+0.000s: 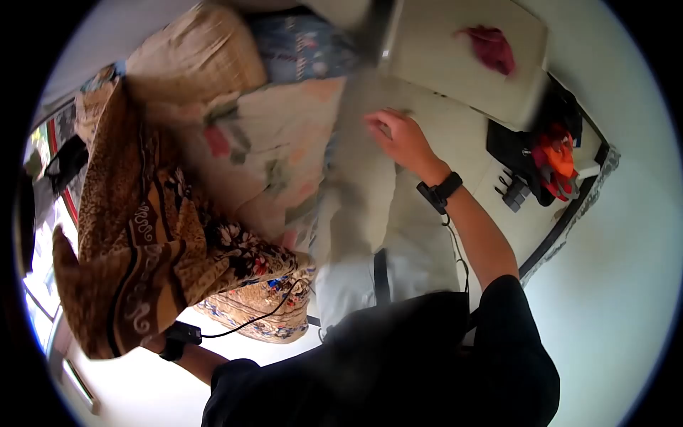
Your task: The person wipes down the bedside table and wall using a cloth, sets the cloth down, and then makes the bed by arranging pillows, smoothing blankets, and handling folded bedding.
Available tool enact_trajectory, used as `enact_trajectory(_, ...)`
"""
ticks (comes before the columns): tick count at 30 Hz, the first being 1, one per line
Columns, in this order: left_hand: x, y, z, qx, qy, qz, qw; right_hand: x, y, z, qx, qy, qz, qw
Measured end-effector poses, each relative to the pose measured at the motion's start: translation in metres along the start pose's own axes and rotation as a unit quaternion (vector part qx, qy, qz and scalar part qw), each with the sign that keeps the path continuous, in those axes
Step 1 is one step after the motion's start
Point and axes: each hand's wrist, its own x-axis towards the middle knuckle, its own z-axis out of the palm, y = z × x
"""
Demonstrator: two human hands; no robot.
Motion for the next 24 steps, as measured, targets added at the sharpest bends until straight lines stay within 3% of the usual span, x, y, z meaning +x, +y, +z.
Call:
enact_trajectory(5,0.037,-0.033,-0.113,0.045,0.076,-0.013,0.996,0.008,-0.047,0.112,-0.032,-0.087,-0.034,0.995)
enact_trajectory(6,0.03,-0.041,-0.087,0.069,0.069,-0.019,0.995,0.034,-0.002,0.103,-0.053,-0.1,-0.023,0.993)
enact_trajectory(8,0.031,-0.059,-0.108,0.093,0.092,-0.037,0.991,0.055,0.012,0.12,-0.105,-0.116,-0.046,0.987)
enact_trajectory(11,0.022,-0.077,-0.116,0.134,0.12,-0.068,0.981,0.106,0.059,0.103,-0.218,-0.013,-0.17,0.961)
enact_trajectory(15,0.017,-0.115,-0.101,0.194,0.148,-0.143,0.959,0.225,0.131,0.028,-0.239,0.135,-0.169,0.947)
enact_trajectory(18,-0.006,-0.129,-0.093,0.229,0.192,-0.205,0.932,0.305,0.179,-0.064,-0.262,0.189,-0.065,0.944)
enact_trajectory(21,-0.025,-0.143,-0.122,0.251,0.254,-0.262,0.897,0.346,0.185,-0.106,-0.086,0.027,0.091,0.992)
enact_trajectory(22,-0.032,-0.142,-0.132,0.278,0.265,-0.275,0.881,0.348,0.183,-0.11,-0.121,0.026,0.082,0.989)
enact_trajectory(23,-0.043,-0.154,-0.16,0.439,0.235,-0.282,0.82,0.353,0.183,-0.107,-0.11,0.002,0.108,0.988)
enact_trajectory(24,-0.053,-0.158,-0.175,0.441,0.19,-0.246,0.842,0.356,0.179,-0.117,-0.099,-0.016,0.129,0.986)
